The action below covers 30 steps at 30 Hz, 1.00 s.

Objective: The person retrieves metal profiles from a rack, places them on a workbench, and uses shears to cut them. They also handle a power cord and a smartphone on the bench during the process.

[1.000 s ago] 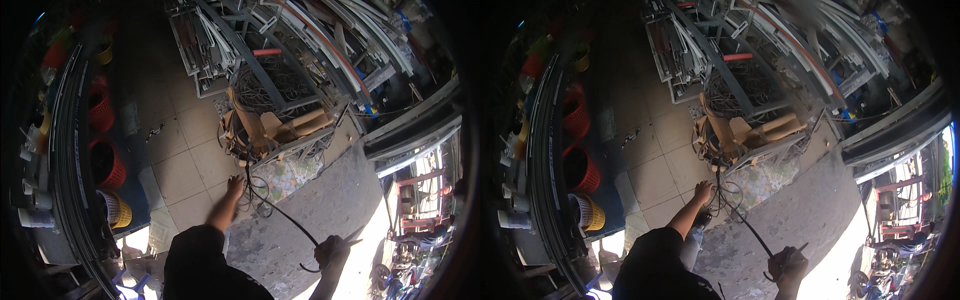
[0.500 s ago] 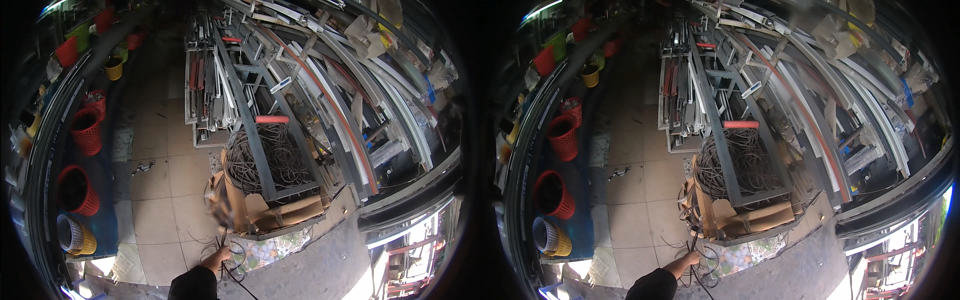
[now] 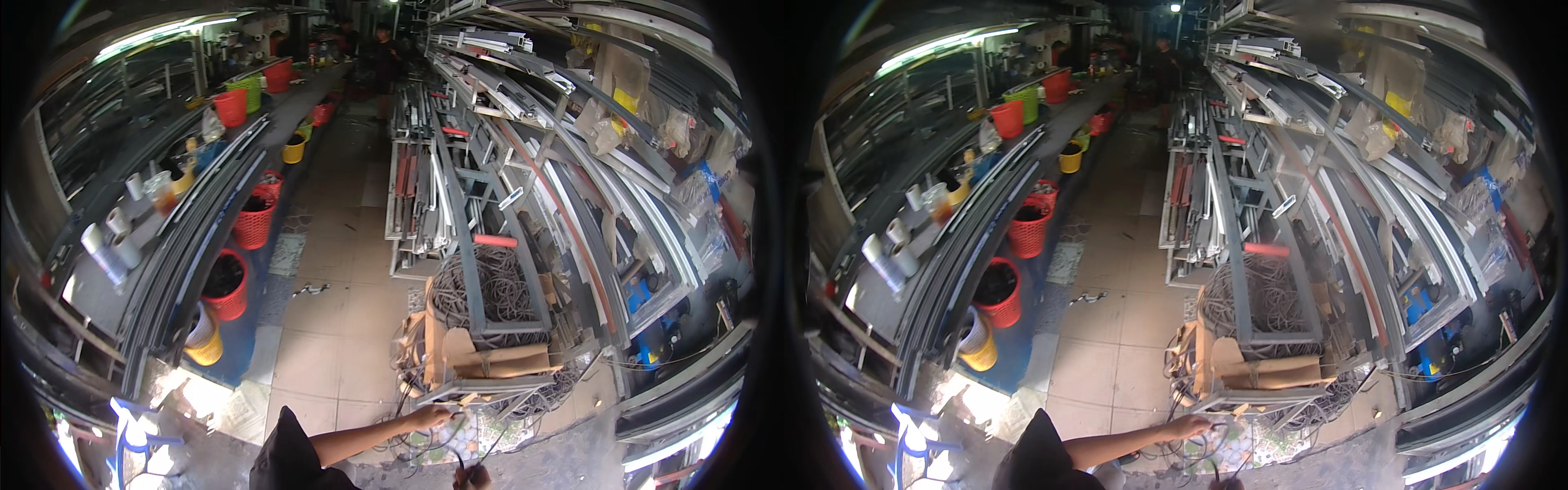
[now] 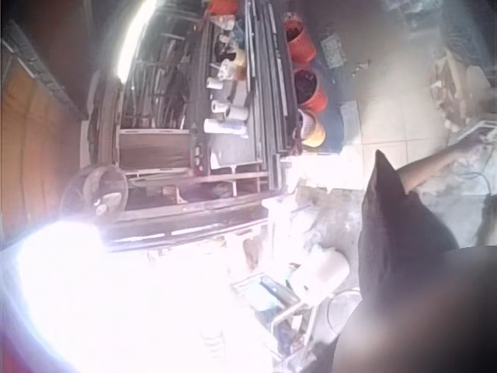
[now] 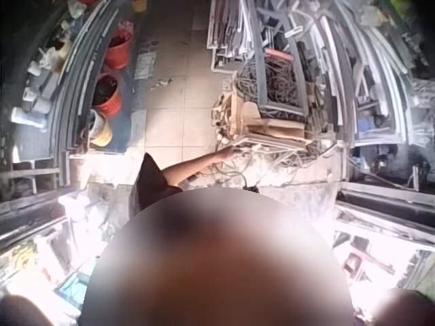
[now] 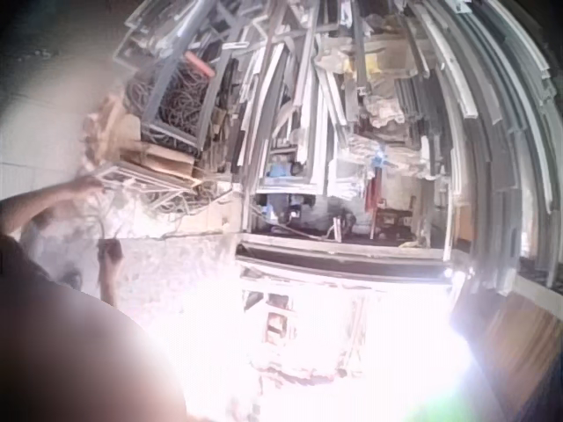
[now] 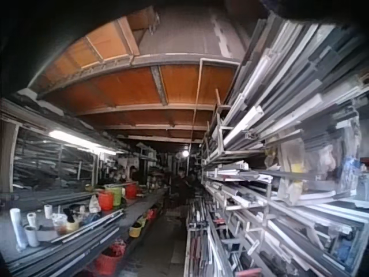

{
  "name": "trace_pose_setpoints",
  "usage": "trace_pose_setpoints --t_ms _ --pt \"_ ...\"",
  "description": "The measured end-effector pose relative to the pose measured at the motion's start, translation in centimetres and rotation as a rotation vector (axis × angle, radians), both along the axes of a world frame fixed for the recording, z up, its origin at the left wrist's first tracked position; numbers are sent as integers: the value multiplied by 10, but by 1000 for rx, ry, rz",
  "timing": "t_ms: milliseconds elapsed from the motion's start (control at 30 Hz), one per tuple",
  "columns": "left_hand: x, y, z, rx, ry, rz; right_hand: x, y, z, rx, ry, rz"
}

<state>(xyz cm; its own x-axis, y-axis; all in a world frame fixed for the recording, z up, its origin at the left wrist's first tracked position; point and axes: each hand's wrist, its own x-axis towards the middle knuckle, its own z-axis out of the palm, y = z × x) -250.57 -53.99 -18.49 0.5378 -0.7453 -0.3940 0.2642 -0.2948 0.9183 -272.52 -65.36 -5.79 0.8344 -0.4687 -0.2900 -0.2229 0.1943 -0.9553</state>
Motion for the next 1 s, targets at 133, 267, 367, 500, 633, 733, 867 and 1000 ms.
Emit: trace_pose_setpoints --t_ms 133,267,367,500,633,733,867,1000 --pt "-76 10 114 -2 -338 160 -28 13 -42 -412 -193 -56" --pt "-191 6 188 46 -400 220 -93 -21 -26 -559 -227 -56" --pt "-266 -30 207 -29 -478 160 -130 -58 -14 16 -339 -136" --pt "-344 -61 191 -65 -492 -12 -170 -129 -34 529 -235 -335" --pt "-390 -51 177 -208 -387 -53 -201 -179 -106 718 68 -362" --pt "-401 -17 186 -231 -390 -124 -226 -190 -172 770 432 -134" --pt "-416 60 213 -128 -563 -285 -262 -151 -245 542 689 -132" --pt "-455 156 217 223 -452 -345 -259 -109 -278 368 831 -114"
